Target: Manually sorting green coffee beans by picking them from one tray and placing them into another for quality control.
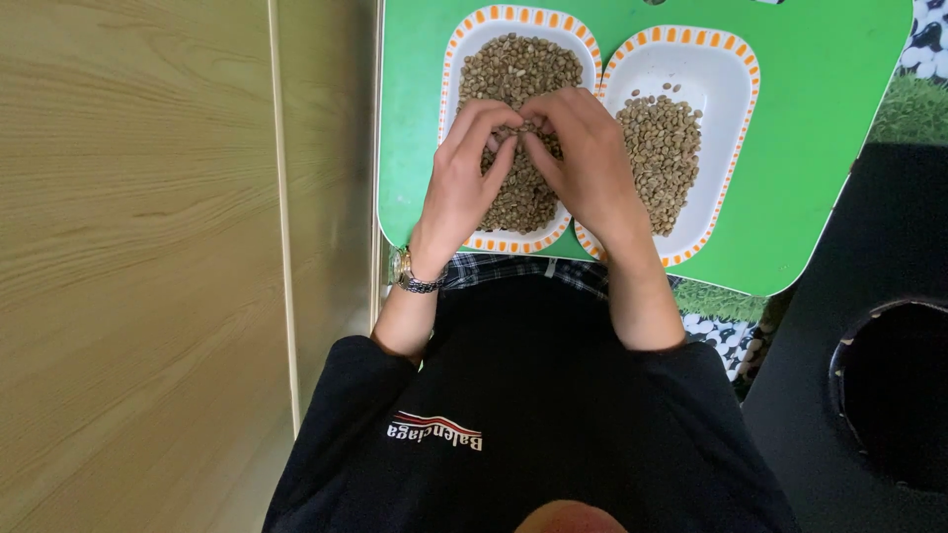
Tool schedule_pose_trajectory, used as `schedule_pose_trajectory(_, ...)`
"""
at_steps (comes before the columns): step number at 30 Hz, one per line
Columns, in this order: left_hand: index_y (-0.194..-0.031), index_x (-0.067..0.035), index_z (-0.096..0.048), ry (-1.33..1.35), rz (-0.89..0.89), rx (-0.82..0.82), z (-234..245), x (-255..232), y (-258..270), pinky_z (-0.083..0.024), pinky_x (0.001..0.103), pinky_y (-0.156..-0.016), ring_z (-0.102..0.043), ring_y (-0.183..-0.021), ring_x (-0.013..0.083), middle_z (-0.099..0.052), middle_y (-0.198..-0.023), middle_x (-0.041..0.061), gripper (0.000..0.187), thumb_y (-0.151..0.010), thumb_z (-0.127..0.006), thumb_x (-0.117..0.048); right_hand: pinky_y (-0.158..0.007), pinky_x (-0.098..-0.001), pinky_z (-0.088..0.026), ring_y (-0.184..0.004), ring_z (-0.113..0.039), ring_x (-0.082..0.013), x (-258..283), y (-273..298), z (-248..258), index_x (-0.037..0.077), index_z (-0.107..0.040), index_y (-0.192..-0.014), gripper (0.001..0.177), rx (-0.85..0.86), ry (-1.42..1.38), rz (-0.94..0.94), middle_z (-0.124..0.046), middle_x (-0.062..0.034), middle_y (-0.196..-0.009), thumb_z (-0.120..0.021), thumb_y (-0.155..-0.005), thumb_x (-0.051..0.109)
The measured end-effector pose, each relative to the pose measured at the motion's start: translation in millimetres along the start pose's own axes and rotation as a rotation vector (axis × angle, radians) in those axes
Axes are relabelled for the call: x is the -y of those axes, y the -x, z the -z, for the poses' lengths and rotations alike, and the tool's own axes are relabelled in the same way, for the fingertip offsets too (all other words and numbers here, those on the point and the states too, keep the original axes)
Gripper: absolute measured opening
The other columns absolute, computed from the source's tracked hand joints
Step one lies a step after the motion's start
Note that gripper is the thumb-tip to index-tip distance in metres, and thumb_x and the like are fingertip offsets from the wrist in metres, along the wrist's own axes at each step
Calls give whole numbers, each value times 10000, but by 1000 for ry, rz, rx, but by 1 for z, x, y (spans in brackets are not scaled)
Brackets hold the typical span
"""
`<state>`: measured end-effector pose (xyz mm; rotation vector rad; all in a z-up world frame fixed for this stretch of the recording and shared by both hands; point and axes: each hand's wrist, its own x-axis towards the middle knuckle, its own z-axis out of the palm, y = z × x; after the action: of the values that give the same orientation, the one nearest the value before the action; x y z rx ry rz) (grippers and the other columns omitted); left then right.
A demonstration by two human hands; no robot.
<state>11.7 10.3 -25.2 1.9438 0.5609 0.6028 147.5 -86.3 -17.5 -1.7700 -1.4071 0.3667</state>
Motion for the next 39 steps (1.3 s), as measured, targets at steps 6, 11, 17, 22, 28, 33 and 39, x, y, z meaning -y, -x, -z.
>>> schedule_pose_trajectory(6,-1134,5,-615,28,13,-6,-1,1,0,-556,280,-794,-640,-869,163,-598,-1165,72,260,-909,-656,129,-742,-318,-467,-837,-557,-215,1,1,3,-35,-676,-1078,256,-1,-23,-26,-619,-104,-929,-746,-853,-136)
schedule_pose_trajectory(11,-1128,20,-619,45,20,-5,-2,1,-1,-580,281,-839,-660,-909,175,-608,-1165,80,241,-913,-661,122,-710,-306,-461,-808,-549,-205,-1,2,3,-39,-676,-1084,258,1,-35,-40,-609,-102,-918,-753,-857,-136)
schedule_pose_trajectory(17,-1115,30,-628,39,14,-16,-1,1,0,-593,279,-859,-670,-924,182,-621,-1153,86,234,-905,-671,125,-736,-305,-486,-840,-576,-213,-1,2,1,-52,-681,-1090,267,-9,-49,-30,-629,-115,-946,-749,-850,-148)
schedule_pose_trajectory(22,-1105,43,-633,67,17,-17,-2,2,-1,-604,283,-893,-682,-951,190,-625,-1146,91,215,-909,-674,122,-763,-317,-500,-873,-600,-225,-1,3,1,-46,-677,-1114,288,-12,-40,-35,-647,-123,-989,-754,-852,-137)
schedule_pose_trajectory(28,-1092,43,-661,234,100,-12,-3,7,0,-606,276,-946,-691,-985,178,-631,-1163,89,209,-902,-687,128,-695,-279,-488,-810,-590,-187,2,3,4,-50,-678,-1122,278,2,-123,-101,-644,-118,-1006,-742,-873,-155)
schedule_pose_trajectory(33,-1110,39,-673,385,159,19,-4,16,2,-592,281,-995,-695,-1026,179,-634,-1179,93,209,-920,-668,125,-725,-295,-513,-817,-620,-205,0,4,5,-73,-689,-1106,262,7,-144,-74,-668,-138,-1001,-777,-871,-146)
schedule_pose_trajectory(39,-1192,-5,-638,804,202,75,-11,52,9,-594,229,-983,-708,-1052,154,-687,-1168,111,277,-952,-664,132,-686,-269,-539,-781,-645,-204,-7,7,6,-60,-728,-1098,239,15,-116,-48,-701,-146,-940,-816,-880,-108)
